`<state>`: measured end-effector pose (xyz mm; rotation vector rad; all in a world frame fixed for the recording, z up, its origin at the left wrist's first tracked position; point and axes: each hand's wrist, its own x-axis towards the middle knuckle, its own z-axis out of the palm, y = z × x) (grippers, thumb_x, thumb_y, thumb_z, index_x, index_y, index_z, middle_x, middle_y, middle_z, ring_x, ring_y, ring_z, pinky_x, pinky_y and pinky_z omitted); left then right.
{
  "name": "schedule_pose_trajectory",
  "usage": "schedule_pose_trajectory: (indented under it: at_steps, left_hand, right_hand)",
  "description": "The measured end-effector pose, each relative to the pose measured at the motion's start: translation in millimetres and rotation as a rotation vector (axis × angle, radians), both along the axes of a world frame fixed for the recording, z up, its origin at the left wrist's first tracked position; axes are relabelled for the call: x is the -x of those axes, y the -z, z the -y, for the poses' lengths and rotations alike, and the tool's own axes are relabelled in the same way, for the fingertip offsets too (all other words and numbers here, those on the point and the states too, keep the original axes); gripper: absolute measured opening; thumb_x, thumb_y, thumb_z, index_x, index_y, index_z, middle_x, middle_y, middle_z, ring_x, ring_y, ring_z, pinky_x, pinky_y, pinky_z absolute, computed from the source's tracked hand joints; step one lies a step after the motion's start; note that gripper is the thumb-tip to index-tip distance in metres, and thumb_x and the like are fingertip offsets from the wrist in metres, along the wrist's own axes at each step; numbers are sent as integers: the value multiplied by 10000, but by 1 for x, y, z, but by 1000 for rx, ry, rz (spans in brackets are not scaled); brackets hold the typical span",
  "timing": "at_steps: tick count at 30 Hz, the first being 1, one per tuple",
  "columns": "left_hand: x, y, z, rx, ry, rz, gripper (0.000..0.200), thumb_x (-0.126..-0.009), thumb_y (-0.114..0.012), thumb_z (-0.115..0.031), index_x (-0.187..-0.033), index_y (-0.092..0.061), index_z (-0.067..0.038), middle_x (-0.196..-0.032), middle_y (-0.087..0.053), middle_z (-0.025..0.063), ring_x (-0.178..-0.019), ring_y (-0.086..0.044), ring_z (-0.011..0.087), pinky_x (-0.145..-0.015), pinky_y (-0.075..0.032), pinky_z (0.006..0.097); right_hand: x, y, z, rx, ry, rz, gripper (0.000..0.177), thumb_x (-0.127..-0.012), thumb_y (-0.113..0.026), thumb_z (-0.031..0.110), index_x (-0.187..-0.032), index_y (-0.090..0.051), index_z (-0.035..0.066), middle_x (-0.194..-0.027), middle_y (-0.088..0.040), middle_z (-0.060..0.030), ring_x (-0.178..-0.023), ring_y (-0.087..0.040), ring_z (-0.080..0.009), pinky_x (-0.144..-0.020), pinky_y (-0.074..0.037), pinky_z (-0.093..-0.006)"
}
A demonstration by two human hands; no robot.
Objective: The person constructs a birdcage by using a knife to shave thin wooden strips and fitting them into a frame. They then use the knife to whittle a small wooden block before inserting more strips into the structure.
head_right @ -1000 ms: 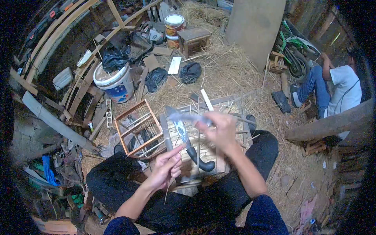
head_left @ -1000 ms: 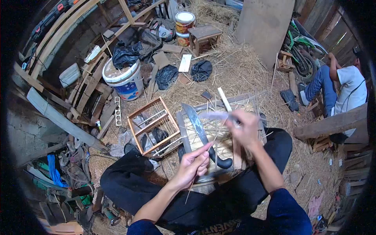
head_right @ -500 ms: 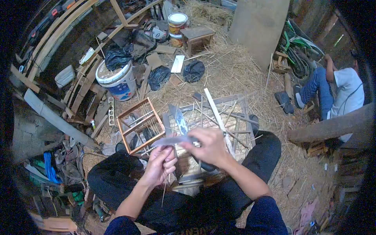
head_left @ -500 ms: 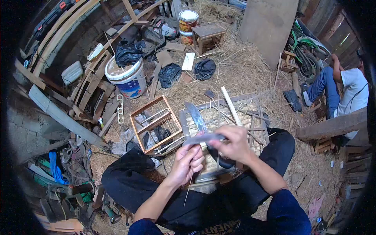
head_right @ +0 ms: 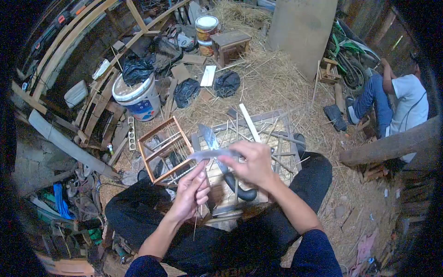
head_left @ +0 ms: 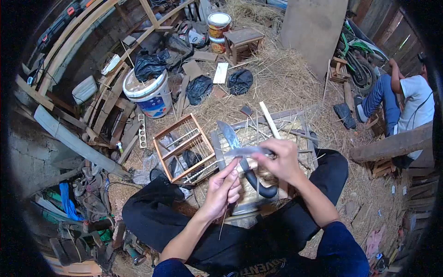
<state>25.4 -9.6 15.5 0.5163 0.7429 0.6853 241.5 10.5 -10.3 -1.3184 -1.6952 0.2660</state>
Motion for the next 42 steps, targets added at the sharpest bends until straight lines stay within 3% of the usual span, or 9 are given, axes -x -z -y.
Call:
schedule_pose_trajectory:
  at_steps: [5,9,16,22,25,30,35,39,42]
  left_hand:
    - [-2,7,7,88,12,7,475,-1060,-470,-143,-1522,-369,-96,-722,-315,-76,-568,-259,34,-473,-235,188]
    - [2,7,3,2,43,40,480,-1061,-474,-155,-1527,-366,-116,-725,-303,-71,-576,-255,36,-478,-236,184]
    - [5,19,2,15,66,14,460,-1057,-488,-164,-1505,-401,-109,-728,-324,-68,-574,-285,30,-476,-239,189]
    - [2,11,4,45,38,-4,486,-1055,-483,-142,-1526,-365,-107,-724,-324,-65,-563,-275,30,-471,-231,189]
    - [1,5,2,19,51,-3,427,-1053,-489,-146,-1469,-426,-75,-713,-324,-69,-545,-270,29,-463,-219,194]
    - [1,14,0,21,105,-39,443,-1054,-495,-156,-1478,-423,-52,-698,-288,-81,-547,-256,29,-462,-214,197]
    - [-7,-2,3,10,39,-16,251,-1053,-504,-173,-1239,-580,-23,-684,-305,-86,-527,-253,18,-452,-200,202]
    - [-1,16,2,-6,110,-51,465,-1054,-503,-179,-1497,-412,-72,-698,-272,-89,-540,-228,24,-458,-194,203]
    - [-1,7,2,5,79,7,429,-1051,-511,-181,-1463,-459,-74,-698,-277,-92,-538,-234,23,-456,-195,201]
  right_hand:
    - [24,-16,20,-24,-194,96,269,-758,-813,299,-791,-724,47,-690,-673,-97,-601,-661,-237,-540,-489,-329]
    - [-8,-1,-5,-7,71,77,337,-794,-782,414,-791,-728,81,-707,-686,-86,-603,-666,-235,-541,-499,-339]
    - [6,0,6,54,-16,-47,271,-756,-821,303,-792,-729,51,-675,-667,-88,-575,-657,-222,-519,-492,-330]
    - [23,-3,18,-26,-156,129,342,-797,-774,423,-783,-694,91,-669,-652,-60,-563,-637,-252,-524,-485,-361]
    - [-2,-3,2,75,131,6,348,-780,-791,423,-758,-698,89,-631,-633,-62,-537,-626,-237,-502,-472,-367]
    - [10,0,12,-67,-48,141,345,-766,-801,427,-741,-711,95,-670,-669,-80,-561,-645,-232,-516,-485,-352]
    - [-26,-3,-5,-85,205,163,327,-805,-780,397,-755,-706,83,-667,-670,-87,-543,-648,-235,-478,-469,-347]
    - [13,-19,19,-54,-69,247,346,-779,-797,407,-751,-693,78,-663,-661,-94,-562,-648,-244,-525,-476,-332]
    - [-20,-6,-4,116,204,-11,361,-761,-806,419,-759,-689,78,-654,-653,-89,-563,-645,-251,-531,-481,-341]
